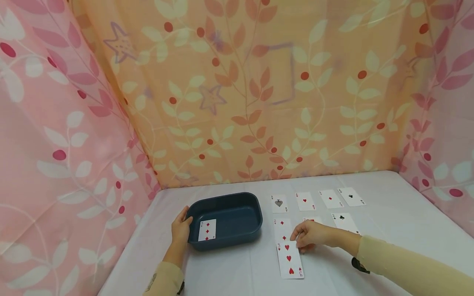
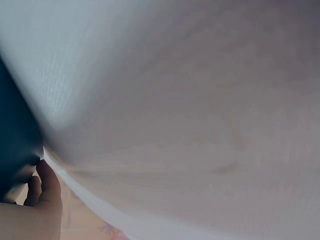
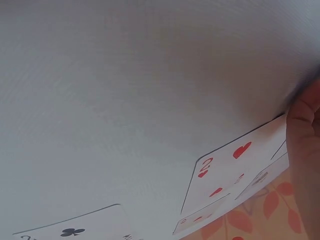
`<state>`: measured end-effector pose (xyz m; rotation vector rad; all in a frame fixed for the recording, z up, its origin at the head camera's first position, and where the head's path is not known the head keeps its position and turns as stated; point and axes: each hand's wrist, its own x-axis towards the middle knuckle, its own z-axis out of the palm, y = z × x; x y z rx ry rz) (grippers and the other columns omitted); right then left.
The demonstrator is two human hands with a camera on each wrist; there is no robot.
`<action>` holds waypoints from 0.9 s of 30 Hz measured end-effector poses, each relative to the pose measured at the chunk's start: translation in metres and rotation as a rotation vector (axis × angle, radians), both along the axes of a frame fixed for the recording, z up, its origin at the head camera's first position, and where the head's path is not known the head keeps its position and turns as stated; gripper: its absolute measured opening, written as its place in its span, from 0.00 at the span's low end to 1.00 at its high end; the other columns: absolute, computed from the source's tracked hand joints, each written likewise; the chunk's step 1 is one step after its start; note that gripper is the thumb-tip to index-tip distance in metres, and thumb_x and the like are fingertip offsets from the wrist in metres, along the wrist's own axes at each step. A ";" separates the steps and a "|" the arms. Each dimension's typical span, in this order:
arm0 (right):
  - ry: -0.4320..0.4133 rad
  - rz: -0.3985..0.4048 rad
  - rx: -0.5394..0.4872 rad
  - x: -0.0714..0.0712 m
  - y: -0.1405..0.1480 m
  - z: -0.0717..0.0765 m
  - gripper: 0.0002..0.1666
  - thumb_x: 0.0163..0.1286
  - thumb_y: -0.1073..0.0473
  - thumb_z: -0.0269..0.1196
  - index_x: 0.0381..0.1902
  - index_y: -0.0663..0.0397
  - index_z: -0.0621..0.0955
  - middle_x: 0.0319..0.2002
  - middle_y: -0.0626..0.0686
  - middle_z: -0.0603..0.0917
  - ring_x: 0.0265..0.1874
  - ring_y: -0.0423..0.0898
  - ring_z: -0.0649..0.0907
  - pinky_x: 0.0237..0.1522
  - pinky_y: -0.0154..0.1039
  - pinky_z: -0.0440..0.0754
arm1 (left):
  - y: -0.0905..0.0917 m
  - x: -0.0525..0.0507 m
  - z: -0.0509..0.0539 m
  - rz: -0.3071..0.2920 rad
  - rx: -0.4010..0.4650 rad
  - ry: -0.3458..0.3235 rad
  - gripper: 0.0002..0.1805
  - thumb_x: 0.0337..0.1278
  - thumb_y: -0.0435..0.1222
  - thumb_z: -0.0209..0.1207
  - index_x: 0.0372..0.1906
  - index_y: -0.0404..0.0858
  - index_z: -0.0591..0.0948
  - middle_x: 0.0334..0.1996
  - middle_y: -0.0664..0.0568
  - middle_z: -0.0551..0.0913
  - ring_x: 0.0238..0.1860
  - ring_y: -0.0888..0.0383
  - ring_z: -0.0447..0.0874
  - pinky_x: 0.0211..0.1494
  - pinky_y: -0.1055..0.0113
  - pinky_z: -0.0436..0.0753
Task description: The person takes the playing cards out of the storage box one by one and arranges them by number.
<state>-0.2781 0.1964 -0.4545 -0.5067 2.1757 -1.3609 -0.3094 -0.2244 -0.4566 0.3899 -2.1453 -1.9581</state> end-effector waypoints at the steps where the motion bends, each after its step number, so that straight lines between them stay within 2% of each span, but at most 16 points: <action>1: 0.001 0.005 0.001 0.000 0.000 0.000 0.07 0.61 0.70 0.64 0.38 0.63 0.82 0.23 0.55 0.85 0.20 0.42 0.77 0.23 0.31 0.70 | 0.000 0.000 0.000 0.000 0.002 0.000 0.27 0.70 0.25 0.45 0.72 0.29 0.59 0.72 0.37 0.56 0.74 0.43 0.50 0.74 0.52 0.51; 12: -0.016 0.019 0.028 0.000 -0.003 0.004 0.06 0.66 0.66 0.62 0.40 0.61 0.82 0.22 0.55 0.83 0.22 0.44 0.79 0.26 0.34 0.75 | 0.000 0.000 0.000 -0.003 -0.013 0.012 0.27 0.70 0.25 0.45 0.72 0.28 0.59 0.71 0.36 0.57 0.74 0.43 0.51 0.74 0.53 0.51; 19: 0.032 0.017 0.001 -0.004 0.000 0.005 0.08 0.66 0.67 0.61 0.42 0.64 0.81 0.22 0.55 0.83 0.20 0.43 0.77 0.24 0.33 0.74 | -0.001 -0.002 0.001 0.010 0.004 0.010 0.27 0.70 0.25 0.45 0.72 0.29 0.60 0.71 0.37 0.58 0.74 0.44 0.52 0.74 0.53 0.52; 23: 0.043 0.010 -0.026 -0.008 -0.006 0.012 0.11 0.66 0.66 0.61 0.45 0.66 0.80 0.25 0.55 0.83 0.21 0.44 0.76 0.24 0.33 0.74 | 0.000 -0.002 0.002 0.015 0.015 0.003 0.27 0.70 0.25 0.45 0.72 0.29 0.60 0.71 0.37 0.58 0.74 0.44 0.52 0.74 0.53 0.53; 27: 0.049 0.013 -0.065 -0.013 -0.018 0.023 0.15 0.68 0.65 0.60 0.50 0.69 0.78 0.27 0.55 0.83 0.23 0.46 0.78 0.27 0.35 0.78 | 0.000 0.000 0.001 0.009 0.008 0.007 0.27 0.70 0.24 0.45 0.72 0.28 0.60 0.71 0.37 0.57 0.74 0.44 0.51 0.74 0.53 0.52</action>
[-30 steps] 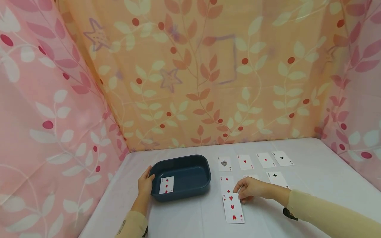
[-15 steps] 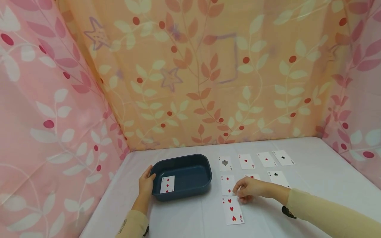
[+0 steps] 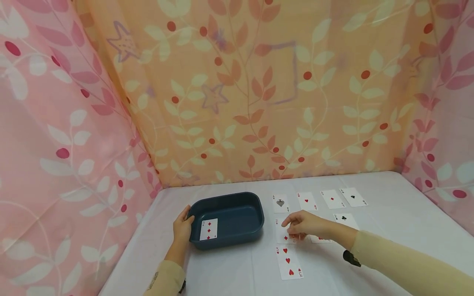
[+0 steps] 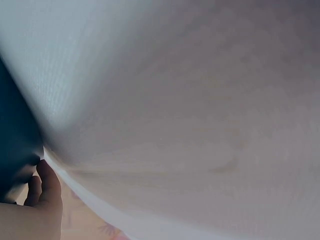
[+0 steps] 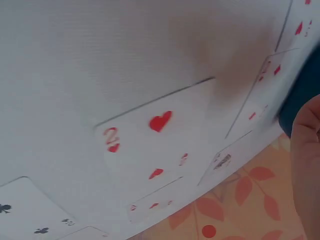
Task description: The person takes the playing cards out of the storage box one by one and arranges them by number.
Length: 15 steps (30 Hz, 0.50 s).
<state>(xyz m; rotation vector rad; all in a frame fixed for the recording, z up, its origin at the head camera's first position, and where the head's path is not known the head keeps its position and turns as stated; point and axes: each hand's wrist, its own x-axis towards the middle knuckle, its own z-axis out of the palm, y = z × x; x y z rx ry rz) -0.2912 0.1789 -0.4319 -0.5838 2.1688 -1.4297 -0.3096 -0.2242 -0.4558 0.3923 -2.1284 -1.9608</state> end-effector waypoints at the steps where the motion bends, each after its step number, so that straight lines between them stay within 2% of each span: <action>1: 0.000 -0.002 -0.020 -0.001 -0.003 0.002 0.16 0.69 0.65 0.60 0.51 0.70 0.78 0.27 0.55 0.83 0.24 0.46 0.79 0.28 0.36 0.79 | 0.000 0.000 0.000 0.000 -0.002 0.001 0.27 0.70 0.24 0.45 0.72 0.28 0.60 0.71 0.37 0.57 0.74 0.44 0.51 0.74 0.53 0.52; 8: -0.008 -0.052 -0.176 -0.009 -0.034 0.011 0.16 0.71 0.65 0.57 0.52 0.71 0.76 0.29 0.53 0.83 0.27 0.46 0.81 0.34 0.37 0.82 | 0.000 0.001 0.000 0.002 -0.005 0.002 0.27 0.70 0.25 0.45 0.72 0.29 0.60 0.72 0.37 0.58 0.74 0.44 0.51 0.74 0.53 0.52; 15: -0.036 -0.097 -0.338 -0.008 -0.078 0.013 0.13 0.71 0.67 0.57 0.50 0.72 0.76 0.31 0.54 0.84 0.29 0.45 0.83 0.37 0.38 0.83 | 0.000 0.000 0.000 0.001 -0.012 -0.014 0.27 0.70 0.25 0.45 0.72 0.30 0.60 0.71 0.37 0.58 0.74 0.44 0.52 0.74 0.52 0.53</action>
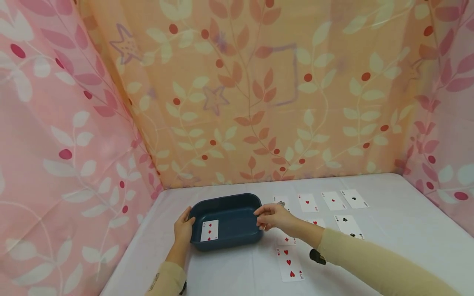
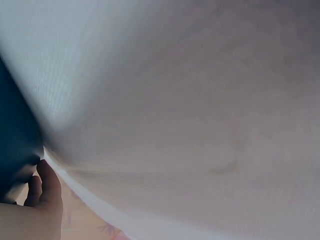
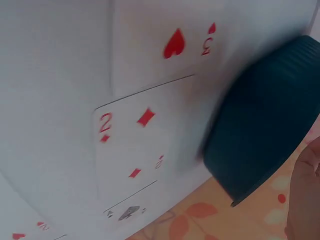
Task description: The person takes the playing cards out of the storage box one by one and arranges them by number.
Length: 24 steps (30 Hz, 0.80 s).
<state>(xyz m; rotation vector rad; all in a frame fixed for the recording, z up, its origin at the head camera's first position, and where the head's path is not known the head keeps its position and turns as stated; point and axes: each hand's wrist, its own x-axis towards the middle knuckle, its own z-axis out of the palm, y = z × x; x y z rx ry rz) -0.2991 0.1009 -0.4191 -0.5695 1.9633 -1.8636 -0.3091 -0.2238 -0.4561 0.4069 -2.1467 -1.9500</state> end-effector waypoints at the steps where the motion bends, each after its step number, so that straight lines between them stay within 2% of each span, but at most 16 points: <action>1: 0.000 -0.004 -0.007 0.000 -0.006 0.000 0.13 0.71 0.67 0.57 0.49 0.71 0.76 0.31 0.54 0.84 0.30 0.45 0.83 0.37 0.38 0.84 | 0.000 0.000 0.000 -0.001 0.002 0.000 0.27 0.70 0.25 0.45 0.72 0.30 0.60 0.71 0.37 0.58 0.74 0.44 0.52 0.74 0.52 0.52; 6: 0.030 -0.051 -0.005 -0.003 -0.036 -0.004 0.14 0.70 0.68 0.58 0.51 0.70 0.76 0.33 0.52 0.85 0.32 0.44 0.83 0.38 0.39 0.83 | -0.001 -0.001 -0.002 0.001 0.006 -0.001 0.27 0.70 0.26 0.45 0.73 0.30 0.60 0.71 0.37 0.58 0.74 0.43 0.52 0.74 0.52 0.52; 10: 0.073 -0.086 0.064 -0.008 -0.062 -0.010 0.18 0.68 0.65 0.62 0.54 0.67 0.76 0.33 0.49 0.84 0.33 0.45 0.82 0.38 0.42 0.82 | -0.002 -0.003 -0.003 0.008 0.012 -0.007 0.27 0.70 0.25 0.45 0.73 0.31 0.61 0.71 0.38 0.59 0.74 0.45 0.53 0.74 0.53 0.53; 15: 0.104 -0.051 0.228 -0.014 -0.098 -0.015 0.28 0.65 0.60 0.66 0.61 0.63 0.74 0.32 0.49 0.80 0.31 0.44 0.79 0.35 0.40 0.80 | -0.003 -0.004 -0.003 0.006 0.007 -0.004 0.27 0.71 0.26 0.45 0.73 0.31 0.61 0.72 0.38 0.59 0.74 0.45 0.52 0.74 0.53 0.53; 20: 0.111 -0.020 0.327 -0.024 -0.124 -0.022 0.35 0.64 0.60 0.68 0.66 0.63 0.70 0.31 0.52 0.78 0.28 0.44 0.75 0.31 0.37 0.75 | -0.002 -0.003 -0.001 0.005 -0.008 0.010 0.27 0.70 0.25 0.45 0.72 0.30 0.61 0.71 0.37 0.59 0.74 0.44 0.53 0.74 0.53 0.53; 22: 0.117 -0.010 0.370 -0.028 -0.131 -0.026 0.38 0.62 0.60 0.69 0.67 0.63 0.69 0.34 0.55 0.79 0.31 0.46 0.76 0.34 0.39 0.77 | -0.001 -0.001 -0.001 0.008 -0.012 0.019 0.27 0.70 0.25 0.45 0.72 0.29 0.61 0.71 0.37 0.59 0.73 0.43 0.53 0.74 0.52 0.53; 24: 0.148 0.005 0.456 -0.032 -0.137 -0.031 0.41 0.61 0.58 0.70 0.69 0.63 0.67 0.44 0.59 0.80 0.40 0.50 0.79 0.45 0.43 0.79 | 0.000 0.000 -0.002 0.008 -0.024 0.027 0.27 0.70 0.25 0.45 0.72 0.29 0.61 0.71 0.36 0.59 0.73 0.43 0.53 0.74 0.52 0.53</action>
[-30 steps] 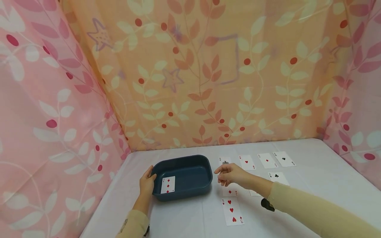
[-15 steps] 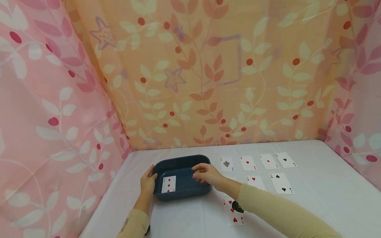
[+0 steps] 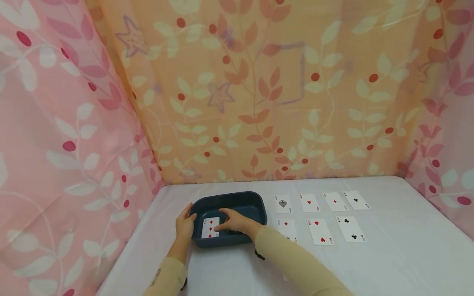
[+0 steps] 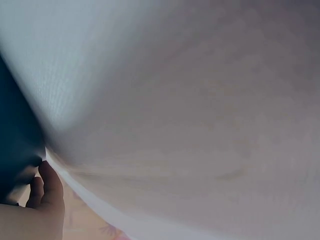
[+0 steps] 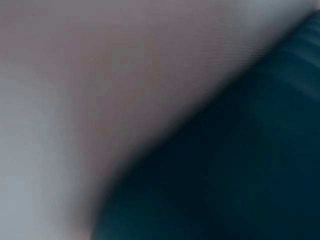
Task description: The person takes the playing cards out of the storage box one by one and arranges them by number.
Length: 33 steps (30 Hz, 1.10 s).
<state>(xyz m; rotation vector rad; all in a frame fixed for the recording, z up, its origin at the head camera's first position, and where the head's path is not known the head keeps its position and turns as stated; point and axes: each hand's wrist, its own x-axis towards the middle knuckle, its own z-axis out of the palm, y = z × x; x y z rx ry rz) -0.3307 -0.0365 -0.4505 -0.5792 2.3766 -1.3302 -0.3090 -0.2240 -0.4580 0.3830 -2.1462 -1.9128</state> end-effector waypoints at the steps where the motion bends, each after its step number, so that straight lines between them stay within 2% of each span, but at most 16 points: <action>1: 0.016 0.011 0.042 -0.002 -0.004 -0.003 0.43 0.60 0.57 0.71 0.69 0.63 0.66 0.50 0.61 0.80 0.46 0.52 0.79 0.51 0.46 0.77 | 0.000 0.000 0.000 -0.002 -0.006 0.008 0.27 0.69 0.25 0.45 0.71 0.28 0.61 0.71 0.36 0.59 0.73 0.43 0.53 0.74 0.52 0.53; 3: 0.074 0.028 0.149 -0.005 -0.011 -0.007 0.46 0.58 0.54 0.73 0.70 0.64 0.65 0.60 0.62 0.76 0.57 0.54 0.76 0.61 0.48 0.72 | 0.000 0.001 -0.001 -0.005 -0.012 0.024 0.27 0.69 0.24 0.45 0.71 0.27 0.61 0.70 0.35 0.59 0.73 0.42 0.53 0.74 0.51 0.53; 5: 0.123 0.030 0.258 -0.008 -0.017 -0.009 0.48 0.56 0.51 0.74 0.69 0.63 0.66 0.65 0.59 0.73 0.62 0.53 0.73 0.66 0.50 0.68 | 0.000 0.000 -0.002 -0.007 -0.023 0.036 0.26 0.68 0.24 0.45 0.70 0.26 0.61 0.70 0.35 0.60 0.73 0.42 0.54 0.74 0.51 0.54; 9: 0.189 0.011 0.433 -0.013 -0.025 -0.012 0.46 0.52 0.47 0.76 0.65 0.58 0.72 0.59 0.55 0.79 0.54 0.51 0.78 0.61 0.49 0.72 | 0.001 0.000 -0.004 -0.005 -0.028 0.035 0.26 0.68 0.23 0.45 0.70 0.26 0.62 0.69 0.34 0.62 0.72 0.42 0.55 0.73 0.50 0.55; 12: 0.218 0.012 0.498 -0.015 -0.027 -0.012 0.44 0.50 0.46 0.77 0.63 0.55 0.75 0.55 0.53 0.81 0.49 0.51 0.79 0.58 0.49 0.74 | 0.002 0.000 -0.004 0.002 -0.026 0.029 0.26 0.67 0.23 0.46 0.70 0.26 0.63 0.69 0.34 0.62 0.72 0.42 0.56 0.73 0.50 0.55; 16: 0.229 0.017 0.504 -0.016 -0.028 -0.009 0.41 0.49 0.46 0.78 0.60 0.51 0.77 0.52 0.52 0.82 0.46 0.51 0.79 0.56 0.48 0.75 | 0.003 0.001 -0.001 0.018 -0.017 0.046 0.26 0.67 0.23 0.47 0.69 0.26 0.63 0.68 0.34 0.62 0.71 0.41 0.57 0.73 0.49 0.56; 21: 0.208 0.008 0.496 -0.015 -0.027 -0.006 0.34 0.47 0.48 0.79 0.49 0.49 0.76 0.44 0.53 0.82 0.40 0.50 0.79 0.51 0.47 0.76 | 0.003 0.001 -0.005 0.018 0.005 0.091 0.26 0.65 0.23 0.49 0.69 0.26 0.65 0.66 0.34 0.65 0.70 0.41 0.60 0.72 0.50 0.58; 22: 0.206 0.007 0.501 -0.015 -0.027 -0.006 0.34 0.47 0.48 0.79 0.48 0.49 0.75 0.43 0.53 0.82 0.39 0.51 0.79 0.50 0.46 0.76 | 0.003 0.001 -0.006 0.017 0.002 0.100 0.26 0.65 0.24 0.49 0.68 0.26 0.66 0.66 0.34 0.66 0.70 0.41 0.61 0.72 0.50 0.58; 23: 0.203 0.005 0.500 -0.015 -0.027 -0.006 0.34 0.47 0.48 0.79 0.48 0.51 0.74 0.42 0.54 0.82 0.39 0.51 0.79 0.50 0.46 0.77 | 0.002 0.002 -0.008 0.021 0.008 0.127 0.26 0.64 0.25 0.51 0.68 0.28 0.68 0.65 0.36 0.68 0.69 0.45 0.64 0.71 0.54 0.61; 26: 0.197 -0.004 0.482 -0.014 -0.027 -0.006 0.38 0.47 0.49 0.79 0.50 0.54 0.71 0.42 0.55 0.82 0.38 0.52 0.79 0.49 0.46 0.77 | 0.002 0.003 -0.009 0.028 0.002 0.145 0.26 0.64 0.26 0.53 0.67 0.29 0.69 0.64 0.37 0.70 0.69 0.45 0.64 0.71 0.54 0.61; 29: 0.213 -0.009 0.449 -0.013 -0.028 -0.007 0.41 0.45 0.51 0.80 0.50 0.54 0.68 0.41 0.55 0.79 0.36 0.51 0.79 0.47 0.45 0.77 | 0.003 0.003 -0.006 0.039 -0.013 0.123 0.26 0.63 0.24 0.52 0.67 0.28 0.69 0.64 0.36 0.69 0.69 0.45 0.64 0.72 0.54 0.61; 30: 0.220 -0.007 0.431 -0.013 -0.029 -0.008 0.42 0.45 0.51 0.80 0.50 0.53 0.67 0.40 0.54 0.78 0.35 0.50 0.78 0.46 0.45 0.77 | 0.003 0.002 -0.004 0.037 -0.023 0.094 0.26 0.64 0.23 0.50 0.67 0.27 0.67 0.65 0.35 0.67 0.70 0.42 0.61 0.72 0.50 0.58; 33: 0.233 0.013 0.361 -0.014 -0.030 -0.011 0.41 0.45 0.55 0.81 0.48 0.51 0.66 0.35 0.51 0.76 0.32 0.47 0.76 0.41 0.41 0.76 | 0.002 0.002 -0.001 0.043 -0.048 0.068 0.26 0.64 0.22 0.49 0.68 0.25 0.65 0.66 0.34 0.65 0.70 0.41 0.59 0.72 0.50 0.57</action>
